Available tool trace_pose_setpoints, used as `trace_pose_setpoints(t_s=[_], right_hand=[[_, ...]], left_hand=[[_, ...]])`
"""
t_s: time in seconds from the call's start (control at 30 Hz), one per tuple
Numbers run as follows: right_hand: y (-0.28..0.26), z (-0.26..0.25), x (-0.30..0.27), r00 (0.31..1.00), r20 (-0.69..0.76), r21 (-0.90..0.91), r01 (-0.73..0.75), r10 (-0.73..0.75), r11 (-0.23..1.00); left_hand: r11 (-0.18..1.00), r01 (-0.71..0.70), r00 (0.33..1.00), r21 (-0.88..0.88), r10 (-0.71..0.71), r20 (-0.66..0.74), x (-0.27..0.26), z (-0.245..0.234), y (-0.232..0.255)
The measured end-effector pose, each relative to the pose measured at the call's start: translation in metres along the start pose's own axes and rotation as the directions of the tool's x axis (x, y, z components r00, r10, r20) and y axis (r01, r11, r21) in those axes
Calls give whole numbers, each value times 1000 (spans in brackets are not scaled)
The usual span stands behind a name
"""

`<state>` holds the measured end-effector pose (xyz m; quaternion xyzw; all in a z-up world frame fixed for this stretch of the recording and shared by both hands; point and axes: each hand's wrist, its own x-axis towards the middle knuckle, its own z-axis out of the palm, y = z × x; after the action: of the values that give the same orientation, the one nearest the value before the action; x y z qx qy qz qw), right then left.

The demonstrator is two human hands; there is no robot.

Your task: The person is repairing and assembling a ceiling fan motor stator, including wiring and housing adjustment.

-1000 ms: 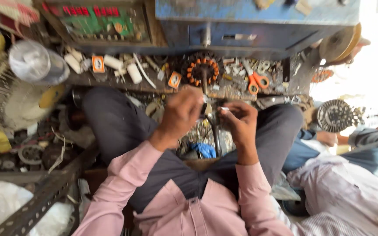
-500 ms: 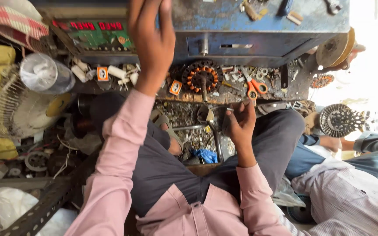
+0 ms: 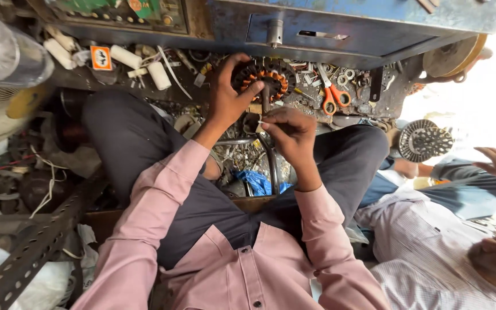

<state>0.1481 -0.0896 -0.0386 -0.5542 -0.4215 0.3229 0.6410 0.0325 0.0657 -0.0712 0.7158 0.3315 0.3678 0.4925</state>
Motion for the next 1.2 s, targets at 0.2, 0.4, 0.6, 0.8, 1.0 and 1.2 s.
trace_pose_setpoints(t_s=[0.2,0.4,0.6,0.8,1.0,1.2], right_hand=[[25,-20,-1,935,-288,-155,170,-209,973],[5,-4,15,864,-157,-592,306,-479,746],[4,-1,15,850,-123,-654,319,-512,686],[-2,-9,14,888,2,-661,345,-459,666],[-14,-15,18,931,76,-633,321,-356,705],[-15,-6,14,948,-9,-623,244,-319,744]], left_hand=[[983,-181,973,-27,183,142,-4,0,5],[947,-320,907,-2,307,288,-7,-5,23],[953,-302,907,-27,296,299,-7,-8,30],[976,-213,915,-51,218,340,-2,-15,29],[991,-118,899,-62,133,418,2,-16,31],[981,-169,908,-93,192,373,0,-13,29]])
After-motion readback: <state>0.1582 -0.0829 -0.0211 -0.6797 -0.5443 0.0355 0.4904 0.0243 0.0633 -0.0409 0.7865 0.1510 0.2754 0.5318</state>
